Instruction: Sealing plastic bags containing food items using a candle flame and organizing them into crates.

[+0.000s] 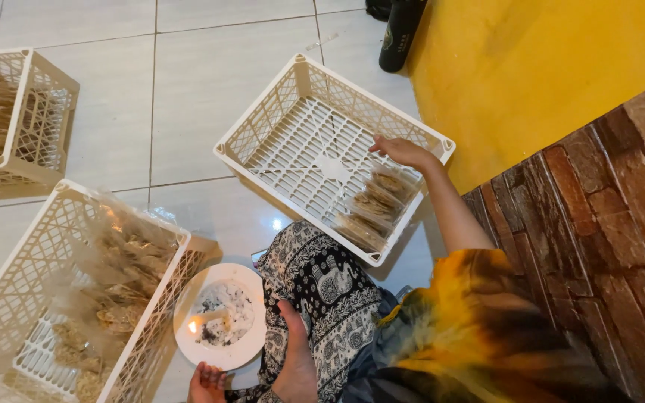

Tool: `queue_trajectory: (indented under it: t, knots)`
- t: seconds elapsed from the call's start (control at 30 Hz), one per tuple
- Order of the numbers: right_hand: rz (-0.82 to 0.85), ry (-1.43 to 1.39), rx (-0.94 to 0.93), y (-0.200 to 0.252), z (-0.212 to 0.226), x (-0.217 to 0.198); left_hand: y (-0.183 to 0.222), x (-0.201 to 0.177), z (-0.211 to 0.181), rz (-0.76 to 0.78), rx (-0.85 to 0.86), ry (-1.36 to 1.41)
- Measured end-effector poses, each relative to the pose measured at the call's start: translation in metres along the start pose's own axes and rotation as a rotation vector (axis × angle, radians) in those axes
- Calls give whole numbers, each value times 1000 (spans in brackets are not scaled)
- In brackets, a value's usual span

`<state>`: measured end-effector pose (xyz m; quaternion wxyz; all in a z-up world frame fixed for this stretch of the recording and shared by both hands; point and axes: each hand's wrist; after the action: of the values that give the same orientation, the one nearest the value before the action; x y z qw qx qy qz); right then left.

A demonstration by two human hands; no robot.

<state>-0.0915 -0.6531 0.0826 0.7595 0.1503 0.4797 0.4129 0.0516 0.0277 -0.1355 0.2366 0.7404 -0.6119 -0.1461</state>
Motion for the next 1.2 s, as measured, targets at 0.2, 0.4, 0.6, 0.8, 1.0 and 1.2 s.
queue_trajectory:
  t: [0.2,0.4,0.6,0.8,1.0,1.2]
  knots:
    - [301,112,75,-38,8,21,-7,-4,8,-23,-1,-9]
    - [359,197,118,-50,5,39,-6,-6,8,-26,10,30]
    - [347,84,140,-42,-6,44,-2,-4,5,-13,-9,75]
    - [311,-4,181,-38,-4,43,30,12,-16,-93,44,22]
    - [148,145,164,-25,3,30,45,12,-24,-13,69,100]
    - [-56,-69,4,-24,1,15,76,26,-46,-92,145,96]
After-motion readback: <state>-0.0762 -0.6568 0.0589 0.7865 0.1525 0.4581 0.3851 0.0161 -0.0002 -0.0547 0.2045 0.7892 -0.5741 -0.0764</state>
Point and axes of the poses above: each hand's wrist, its own y-axis away from the middle knuckle, its own x-axis out of the palm, z = x × y, and after that the axes turned 14 degrees about x, right-handed
